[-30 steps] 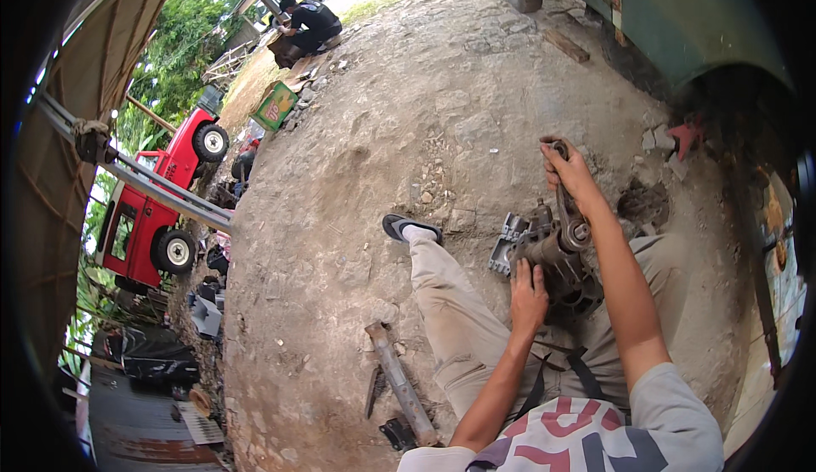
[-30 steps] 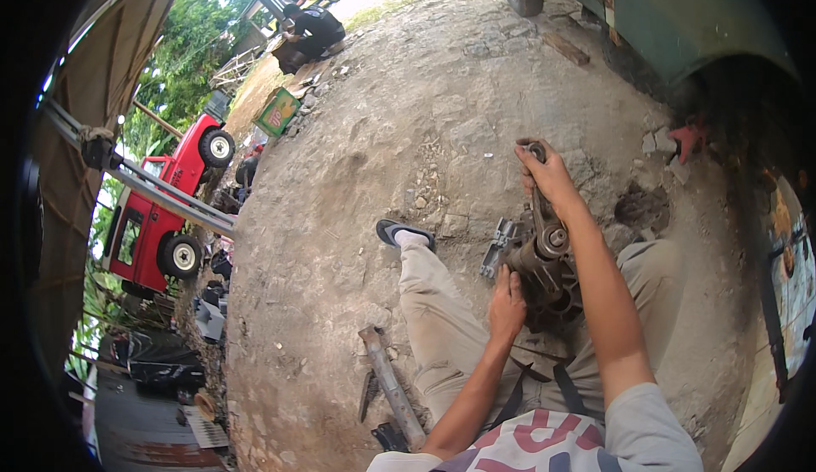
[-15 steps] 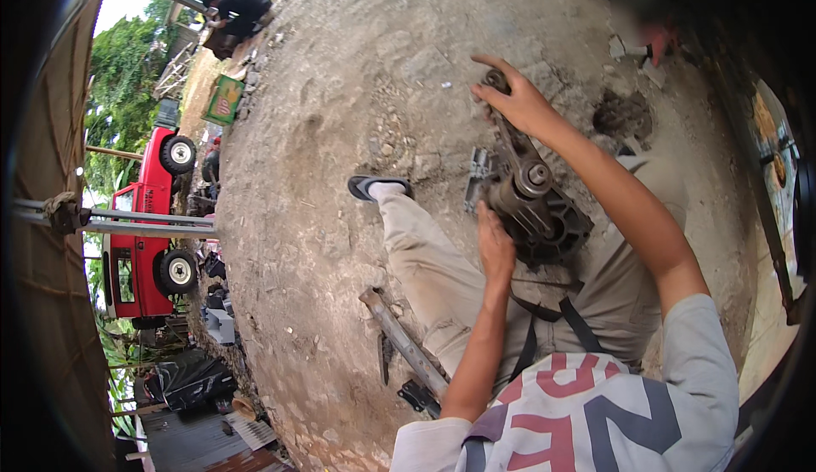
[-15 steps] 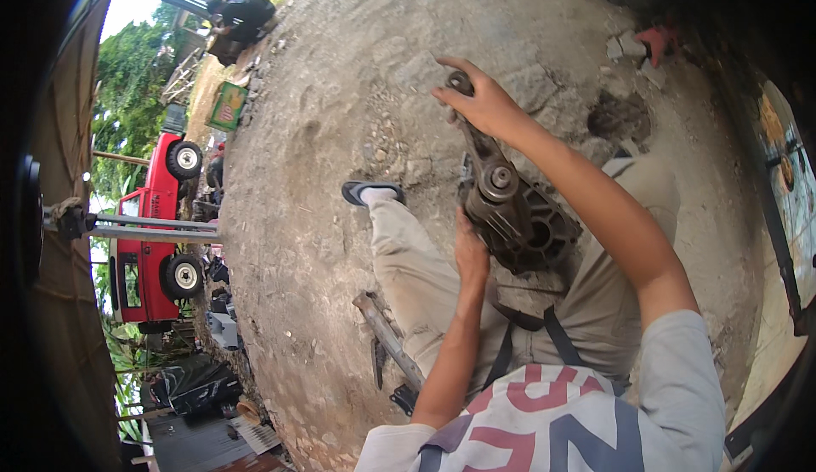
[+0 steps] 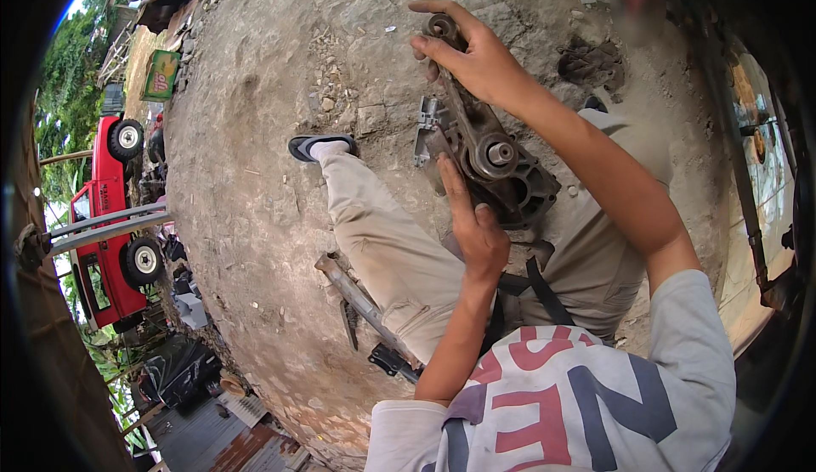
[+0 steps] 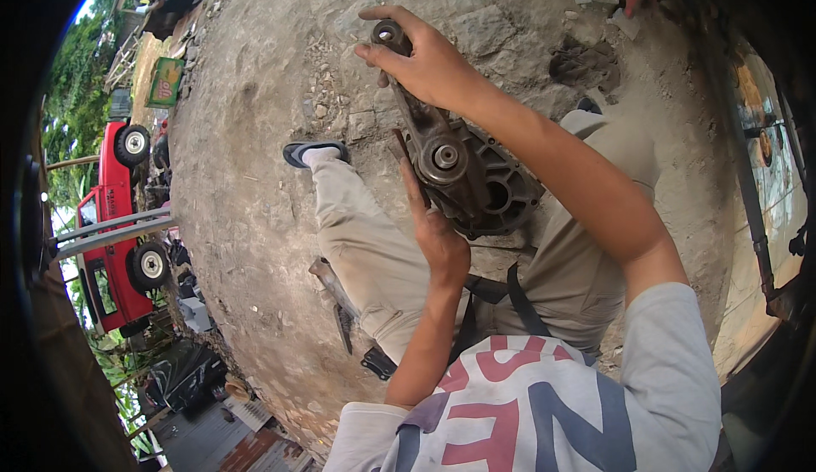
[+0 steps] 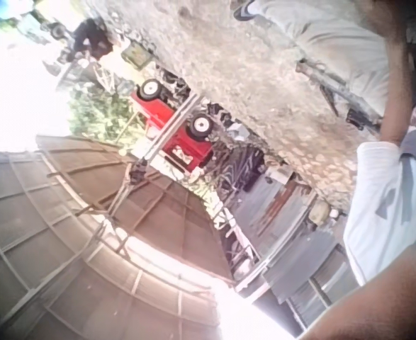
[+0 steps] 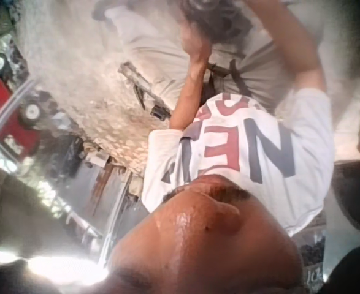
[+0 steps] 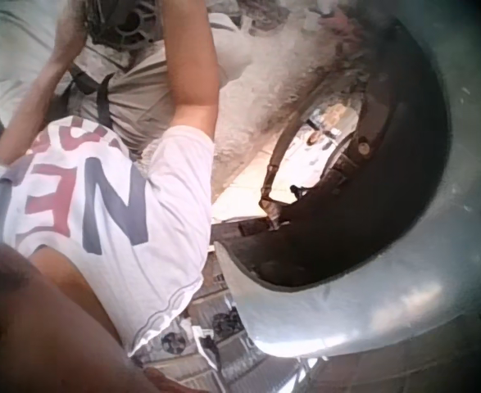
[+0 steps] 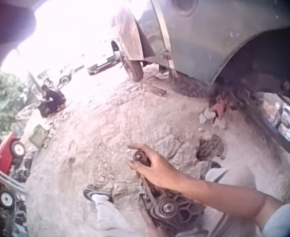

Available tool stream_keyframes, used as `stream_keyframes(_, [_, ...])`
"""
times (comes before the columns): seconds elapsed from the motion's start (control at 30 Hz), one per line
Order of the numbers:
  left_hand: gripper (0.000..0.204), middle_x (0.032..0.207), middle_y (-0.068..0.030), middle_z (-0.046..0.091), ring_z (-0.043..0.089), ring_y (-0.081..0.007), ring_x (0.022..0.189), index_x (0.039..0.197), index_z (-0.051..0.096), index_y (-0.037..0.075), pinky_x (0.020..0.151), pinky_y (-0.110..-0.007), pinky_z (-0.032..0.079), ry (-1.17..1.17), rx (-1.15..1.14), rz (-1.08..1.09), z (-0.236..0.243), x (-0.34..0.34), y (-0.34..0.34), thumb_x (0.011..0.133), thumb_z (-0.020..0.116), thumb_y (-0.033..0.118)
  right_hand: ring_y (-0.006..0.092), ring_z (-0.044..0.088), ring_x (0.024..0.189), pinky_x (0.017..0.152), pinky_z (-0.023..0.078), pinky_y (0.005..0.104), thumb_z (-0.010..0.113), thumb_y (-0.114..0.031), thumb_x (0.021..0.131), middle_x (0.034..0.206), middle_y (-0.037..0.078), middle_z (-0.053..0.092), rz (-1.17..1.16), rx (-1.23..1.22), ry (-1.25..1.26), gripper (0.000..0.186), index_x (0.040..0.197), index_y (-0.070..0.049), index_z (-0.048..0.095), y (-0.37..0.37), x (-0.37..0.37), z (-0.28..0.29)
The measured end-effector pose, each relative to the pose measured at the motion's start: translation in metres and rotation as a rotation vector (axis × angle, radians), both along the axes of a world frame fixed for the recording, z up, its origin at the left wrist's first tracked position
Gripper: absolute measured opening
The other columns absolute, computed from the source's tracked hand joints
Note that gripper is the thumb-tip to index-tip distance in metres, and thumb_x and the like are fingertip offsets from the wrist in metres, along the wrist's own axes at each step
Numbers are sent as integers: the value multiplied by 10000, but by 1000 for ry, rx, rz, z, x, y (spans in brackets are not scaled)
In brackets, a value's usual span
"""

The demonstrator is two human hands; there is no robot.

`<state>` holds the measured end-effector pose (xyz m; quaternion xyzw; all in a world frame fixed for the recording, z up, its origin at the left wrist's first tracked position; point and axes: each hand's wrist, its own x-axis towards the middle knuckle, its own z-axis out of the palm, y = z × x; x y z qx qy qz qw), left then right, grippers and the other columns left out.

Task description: The person sits on the ground and repeatedly rotates a crank attached to a mechanical housing, likely testing or adjusting internal components. The person holds the housing steady with one hand while turning the crank with the other.

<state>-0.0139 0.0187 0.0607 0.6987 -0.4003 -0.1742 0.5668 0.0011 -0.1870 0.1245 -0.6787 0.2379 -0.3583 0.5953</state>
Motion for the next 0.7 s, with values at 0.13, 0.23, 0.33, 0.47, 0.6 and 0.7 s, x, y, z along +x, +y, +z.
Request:
stream_keyframes(0.13, [704, 1571, -253, 336, 302, -343, 1477, 1535, 255, -73, 1207, -360, 208, 192, 269, 119, -81, 32, 17, 1091, 168, 465, 116, 666, 700, 670, 530, 291, 672, -322, 973, 885, 46, 661, 26, 0, -20, 489, 1379, -101, 511, -1, 3, 2])
stream_keyframes(0.23, [651, 1570, -256, 339, 291, -347, 1484, 1522, 288, -78, 1203, -356, 221, 218, 314, 158, -97, 41, 22, 1102, 205, 413, 119, 671, 718, 687, 534, 290, 657, -311, 984, 894, 53, 667, 22, 20, -16, 489, 1396, -107, 490, 3, 5, 6])
stream_keyframes(0.33, [654, 1579, -274, 304, 263, -381, 1491, 1521, 281, -83, 1206, -386, 215, 121, 171, 68, -37, 13, 11, 1093, 251, 410, 121, 669, 719, 694, 539, 294, 629, -277, 1003, 921, 61, 669, -9, 15, 22, 487, 1425, -108, 454, 1, 0, 4])
stream_keyframes(0.47, [663, 1589, -301, 251, 234, -447, 1487, 1530, 255, -77, 1199, -446, 233, 28, -10, -32, 2, 6, 8, 1075, 333, 398, 129, 670, 771, 688, 545, 303, 609, -253, 1014, 937, 74, 668, 13, 46, -9, 486, 1445, -110, 436, -1, -1, 2])
stream_keyframes(0.6, [637, 1567, -307, 296, 260, -424, 1480, 1514, 293, -85, 1195, -429, 256, 128, 188, 90, -58, 29, 12, 1077, 353, 374, 137, 653, 766, 675, 543, 299, 595, -213, 1019, 961, 84, 665, -5, 62, 18, 482, 1452, -93, 424, 1, -3, 10])
stream_keyframes(0.7, [608, 1548, -313, 326, 301, -411, 1463, 1492, 332, -98, 1187, -415, 279, 346, 372, 242, -107, 48, 25, 1079, 368, 346, 148, 644, 766, 672, 538, 308, 608, -201, 1009, 1002, 105, 669, -31, 82, 69, 522, 1471, -78, 399, 13, 4, 11])
